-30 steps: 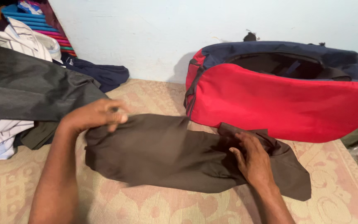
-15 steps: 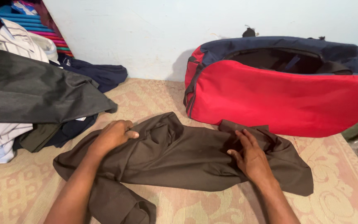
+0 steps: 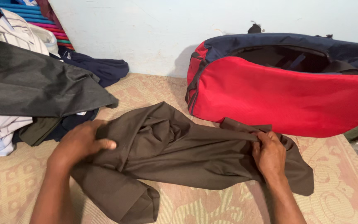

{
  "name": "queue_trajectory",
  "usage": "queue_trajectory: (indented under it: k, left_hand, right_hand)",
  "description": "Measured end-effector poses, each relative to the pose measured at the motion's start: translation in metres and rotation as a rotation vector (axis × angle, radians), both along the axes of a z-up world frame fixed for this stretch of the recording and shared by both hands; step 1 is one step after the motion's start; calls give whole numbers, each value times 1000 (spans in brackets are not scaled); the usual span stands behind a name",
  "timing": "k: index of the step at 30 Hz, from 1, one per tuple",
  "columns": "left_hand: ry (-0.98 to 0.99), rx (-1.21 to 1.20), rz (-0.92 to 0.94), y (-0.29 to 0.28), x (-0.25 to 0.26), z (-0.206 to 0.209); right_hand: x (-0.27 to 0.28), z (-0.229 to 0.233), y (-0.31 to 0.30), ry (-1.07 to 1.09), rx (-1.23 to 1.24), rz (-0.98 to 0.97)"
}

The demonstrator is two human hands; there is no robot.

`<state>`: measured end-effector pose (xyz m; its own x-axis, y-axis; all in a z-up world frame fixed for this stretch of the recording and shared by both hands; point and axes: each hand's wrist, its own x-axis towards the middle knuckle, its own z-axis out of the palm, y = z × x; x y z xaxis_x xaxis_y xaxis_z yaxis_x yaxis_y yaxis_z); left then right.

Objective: The person smooths and aligns the legs of a pair of brown trousers by hand on a patterned surface, then folds them in half.

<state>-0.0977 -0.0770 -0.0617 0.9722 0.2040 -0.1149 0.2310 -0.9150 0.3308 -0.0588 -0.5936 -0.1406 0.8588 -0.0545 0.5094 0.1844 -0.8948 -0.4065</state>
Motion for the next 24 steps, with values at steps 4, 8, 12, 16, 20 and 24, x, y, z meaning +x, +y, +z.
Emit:
queue_trajectory:
  k: [4, 8, 12, 16, 20, 24]
  left_hand:
    - [-193, -4, -431, 10, -60, -30]
    - [-27, 112, -237, 4, -76, -76]
    - [-154, 357, -77, -5, -58, -100]
    - [52, 291, 37, -7, -42, -59]
    - [222, 212, 204, 6, -55, -49]
    - [73, 84, 270, 40, -56, -98]
  right_hand:
    - [-2, 3, 5, 20, -13, 28]
    - [-1, 5, 13, 179, -45, 114]
    - [-7, 5, 18, 358, -83, 180]
    - [-6, 5, 18, 352, -81, 210]
    - [-5, 7, 17, 351, -55, 208]
    - [-9, 8, 19, 391, -91, 195]
